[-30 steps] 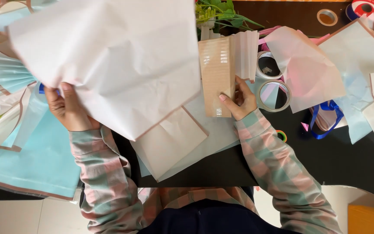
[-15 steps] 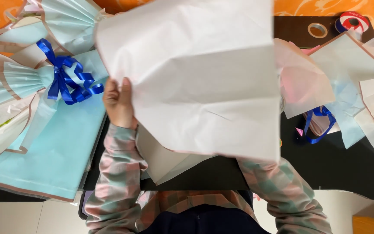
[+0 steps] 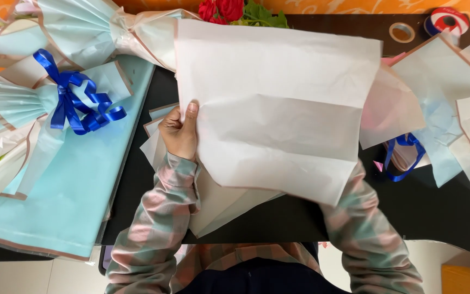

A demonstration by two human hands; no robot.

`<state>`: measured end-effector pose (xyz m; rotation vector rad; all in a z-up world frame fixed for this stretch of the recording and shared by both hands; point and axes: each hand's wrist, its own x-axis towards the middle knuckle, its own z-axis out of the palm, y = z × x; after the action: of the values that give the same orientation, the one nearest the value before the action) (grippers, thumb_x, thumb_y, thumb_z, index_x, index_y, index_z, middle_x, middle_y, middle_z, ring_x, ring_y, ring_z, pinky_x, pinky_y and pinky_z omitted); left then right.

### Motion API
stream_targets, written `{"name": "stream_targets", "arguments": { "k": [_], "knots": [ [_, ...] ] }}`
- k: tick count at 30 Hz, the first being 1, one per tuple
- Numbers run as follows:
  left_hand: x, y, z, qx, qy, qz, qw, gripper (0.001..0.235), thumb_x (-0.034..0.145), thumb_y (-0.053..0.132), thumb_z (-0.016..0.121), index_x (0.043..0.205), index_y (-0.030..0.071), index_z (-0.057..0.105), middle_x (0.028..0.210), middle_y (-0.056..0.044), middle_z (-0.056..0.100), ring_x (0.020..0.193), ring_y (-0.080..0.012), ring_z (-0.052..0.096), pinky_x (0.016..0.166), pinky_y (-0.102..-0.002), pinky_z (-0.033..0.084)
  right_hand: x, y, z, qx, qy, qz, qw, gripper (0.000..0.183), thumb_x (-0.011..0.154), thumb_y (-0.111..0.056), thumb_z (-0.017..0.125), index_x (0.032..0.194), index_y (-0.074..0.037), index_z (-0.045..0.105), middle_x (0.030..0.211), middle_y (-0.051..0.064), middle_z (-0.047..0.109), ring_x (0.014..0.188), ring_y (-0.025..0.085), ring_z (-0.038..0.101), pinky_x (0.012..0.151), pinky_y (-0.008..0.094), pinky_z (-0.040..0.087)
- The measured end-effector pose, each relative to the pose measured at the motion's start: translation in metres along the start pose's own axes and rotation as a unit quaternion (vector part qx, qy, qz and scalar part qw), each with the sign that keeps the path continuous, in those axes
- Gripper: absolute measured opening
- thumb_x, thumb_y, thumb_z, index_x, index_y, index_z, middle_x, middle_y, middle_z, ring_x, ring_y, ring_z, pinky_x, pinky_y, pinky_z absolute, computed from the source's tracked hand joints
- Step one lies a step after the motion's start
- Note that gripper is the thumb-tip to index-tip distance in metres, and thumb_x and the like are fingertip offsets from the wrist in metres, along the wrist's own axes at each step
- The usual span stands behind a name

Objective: Layering and folding decorative wrapping paper for a bouquet using double-sided tape and a cardboard form.

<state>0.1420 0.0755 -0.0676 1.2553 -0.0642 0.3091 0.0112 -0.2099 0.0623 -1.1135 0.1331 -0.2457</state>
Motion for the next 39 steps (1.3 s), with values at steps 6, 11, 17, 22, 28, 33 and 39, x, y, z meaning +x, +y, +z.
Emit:
{"name": "stream_targets", "arguments": {
  "k": [6, 11, 17, 22, 28, 33, 39],
  "knots": [
    [0.011, -0.037, -0.029, 0.024, 0.021, -0.007, 0.999, 0.028, 0.096, 0.02, 0.077, 0.073, 0.004, 0.071, 0.054, -0.012, 0.064, 0.043, -0.0148, 0.063, 0.041, -0.026, 0.053, 0.004, 0.0, -0.006, 0.122, 0.018, 0.052, 0.991, 0.11, 0.069, -0.078, 0.052, 0.148, -0.001, 0.05, 0.122, 0.011, 0.065, 0.112, 0.024, 0.07, 0.106, 0.033, 0.057],
    [0.019, -0.047, -0.042, -0.008, -0.033, -0.06, 0.998, 0.041, 0.1, 0.032, 0.071, 0.069, 0.005, 0.069, 0.053, -0.01, 0.062, 0.042, -0.0149, 0.062, 0.042, -0.024, 0.053, 0.047, 0.097, -0.163, -0.16, -0.013, -0.015, 0.987, 0.024, 0.105, -0.024, 0.066, 0.093, -0.004, 0.069, 0.079, 0.013, 0.071, 0.069, 0.021, 0.073, 0.074, 0.033, 0.064],
    [0.006, 0.034, -0.012, -0.024, -0.105, -0.083, 0.991, 0.019, 0.085, 0.014, 0.084, 0.076, 0.003, 0.073, 0.057, -0.011, 0.066, 0.051, -0.0156, 0.068, 0.05, -0.028, 0.057, 0.038, 0.067, -0.128, -0.202, 0.022, -0.02, 0.979, 0.024, 0.108, -0.026, 0.065, 0.097, -0.005, 0.069, 0.081, 0.015, 0.071, 0.068, 0.023, 0.074, 0.072, 0.034, 0.064],
    [0.002, 0.042, -0.013, 0.037, -0.106, -0.065, 0.992, 0.017, 0.084, 0.008, 0.086, 0.076, -0.001, 0.073, 0.056, -0.009, 0.065, 0.051, -0.0129, 0.066, 0.049, -0.026, 0.056, 0.031, 0.054, -0.115, -0.212, 0.041, -0.034, 0.976, 0.021, 0.108, -0.023, 0.064, 0.096, -0.006, 0.07, 0.078, 0.012, 0.069, 0.069, 0.019, 0.072, 0.073, 0.03, 0.063],
    [0.005, 0.029, -0.021, 0.082, -0.108, -0.021, 0.99, 0.018, 0.091, 0.009, 0.081, 0.078, -0.001, 0.073, 0.057, -0.012, 0.066, 0.05, -0.0161, 0.067, 0.048, -0.027, 0.056, 0.027, 0.054, -0.112, -0.204, 0.045, -0.044, 0.977, 0.018, 0.108, -0.018, 0.065, 0.1, -0.003, 0.07, 0.079, 0.014, 0.068, 0.07, 0.022, 0.072, 0.073, 0.033, 0.063],
    [0.006, 0.017, -0.027, 0.019, -0.124, -0.043, 0.991, 0.021, 0.098, 0.015, 0.072, 0.083, 0.002, 0.075, 0.061, -0.012, 0.067, 0.054, -0.0139, 0.065, 0.048, -0.026, 0.056, 0.024, 0.049, -0.097, -0.219, 0.067, -0.037, 0.973, 0.018, 0.108, -0.02, 0.066, 0.101, -0.004, 0.07, 0.077, 0.013, 0.068, 0.066, 0.021, 0.071, 0.069, 0.032, 0.063],
    [0.006, 0.043, -0.022, 0.008, -0.12, -0.047, 0.992, 0.016, 0.097, 0.013, 0.073, 0.096, -0.003, 0.075, 0.069, -0.013, 0.071, 0.057, -0.0148, 0.069, 0.055, -0.025, 0.06, 0.03, 0.05, -0.108, -0.226, 0.077, -0.041, 0.97, 0.017, 0.108, -0.02, 0.067, 0.099, -0.006, 0.069, 0.076, 0.011, 0.067, 0.065, 0.018, 0.07, 0.067, 0.029, 0.062]
  ]
}}
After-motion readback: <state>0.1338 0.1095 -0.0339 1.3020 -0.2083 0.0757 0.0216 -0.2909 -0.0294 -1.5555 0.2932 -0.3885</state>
